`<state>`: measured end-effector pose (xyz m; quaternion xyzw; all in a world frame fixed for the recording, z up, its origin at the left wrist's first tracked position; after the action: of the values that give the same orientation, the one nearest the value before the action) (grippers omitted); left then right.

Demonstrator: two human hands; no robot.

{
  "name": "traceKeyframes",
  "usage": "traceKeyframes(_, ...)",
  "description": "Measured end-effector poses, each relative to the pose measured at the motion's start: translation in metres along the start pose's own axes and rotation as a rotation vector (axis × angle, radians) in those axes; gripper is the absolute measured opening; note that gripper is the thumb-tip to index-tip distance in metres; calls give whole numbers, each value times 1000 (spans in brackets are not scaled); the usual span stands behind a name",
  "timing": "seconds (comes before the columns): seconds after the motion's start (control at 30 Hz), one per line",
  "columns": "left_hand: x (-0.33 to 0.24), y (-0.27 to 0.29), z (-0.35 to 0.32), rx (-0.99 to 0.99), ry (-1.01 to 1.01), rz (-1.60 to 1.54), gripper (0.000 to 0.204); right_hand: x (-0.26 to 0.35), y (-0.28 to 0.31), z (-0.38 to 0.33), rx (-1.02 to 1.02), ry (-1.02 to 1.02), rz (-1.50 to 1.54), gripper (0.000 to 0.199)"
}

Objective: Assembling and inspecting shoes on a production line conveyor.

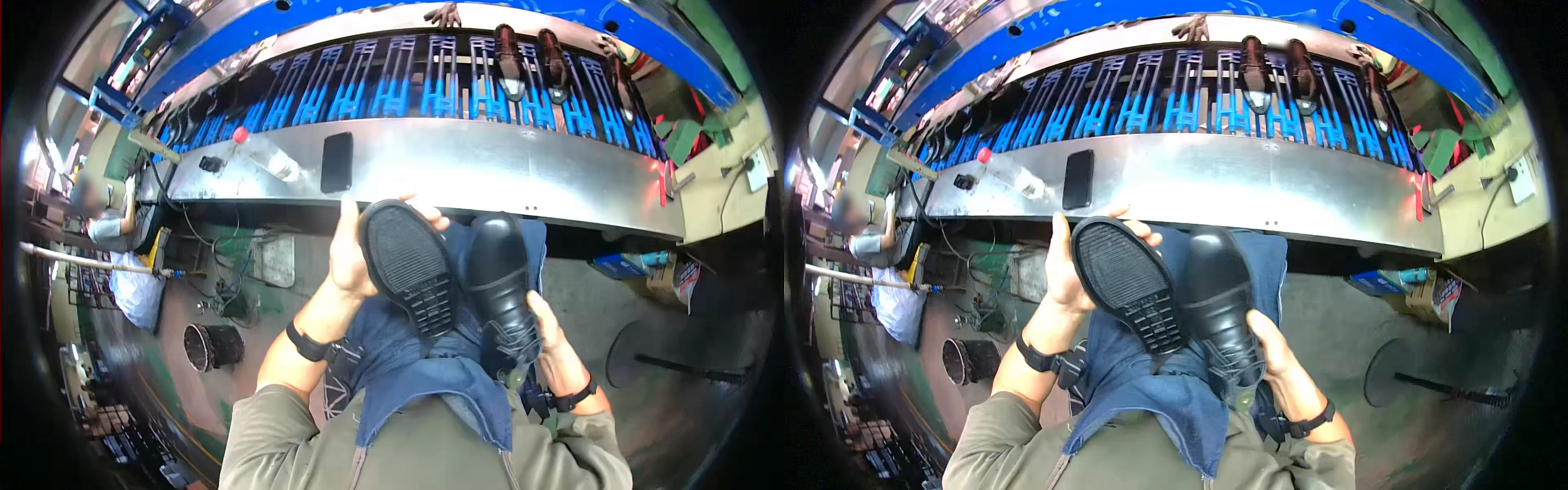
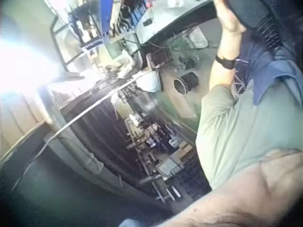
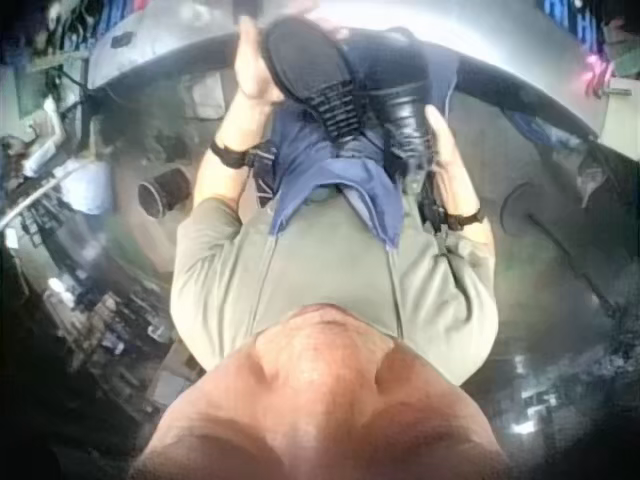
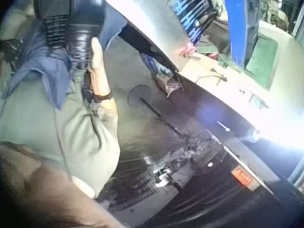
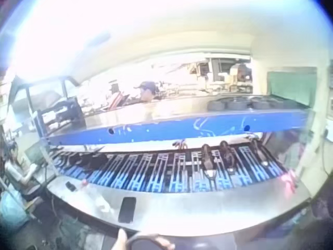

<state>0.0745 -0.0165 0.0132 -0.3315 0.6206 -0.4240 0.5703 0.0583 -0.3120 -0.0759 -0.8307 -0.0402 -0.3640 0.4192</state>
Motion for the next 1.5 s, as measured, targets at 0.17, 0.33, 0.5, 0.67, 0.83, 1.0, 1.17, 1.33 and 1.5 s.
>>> traceKeyframes(0.17,20,-40,3,34,-71,348,84,30,-62,18,94,272,-476,64)
traceKeyframes(0.33,19,-74,0,100,-106,762,76,27,-68,11,139,305,-489,71)
traceKeyframes(0.5,23,-71,-7,96,-143,719,74,33,-74,10,143,294,-528,75)
traceKeyframes(0.67,27,-69,-11,86,-155,726,74,25,-69,10,159,295,-510,76)
traceKeyframes(0.83,26,-70,-11,104,-144,769,75,22,-62,11,157,267,-541,74)
traceKeyframes(1.0,27,-68,-10,103,-146,755,75,22,-65,13,128,293,-529,73)
traceKeyframes(1.17,28,-68,-9,102,-140,751,75,19,-59,14,128,290,-543,70)
traceKeyframes(1.33,29,-69,-9,101,-119,768,75,19,-57,13,105,281,-545,69)
traceKeyframes(1.5,31,-71,-13,155,-127,766,74,13,-55,13,137,303,-500,69)
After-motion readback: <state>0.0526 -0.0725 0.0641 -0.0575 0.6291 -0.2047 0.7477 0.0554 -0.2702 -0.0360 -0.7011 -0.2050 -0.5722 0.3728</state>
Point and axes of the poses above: each hand's wrist, its own z-axis towards the middle knuckle, its own y-axis out of the back of the hand, x = y × z, the point moved 3 cm from there along z, towards the middle knuckle, and after that the axes turned 9 degrees about -z, right-handed, at the moved point
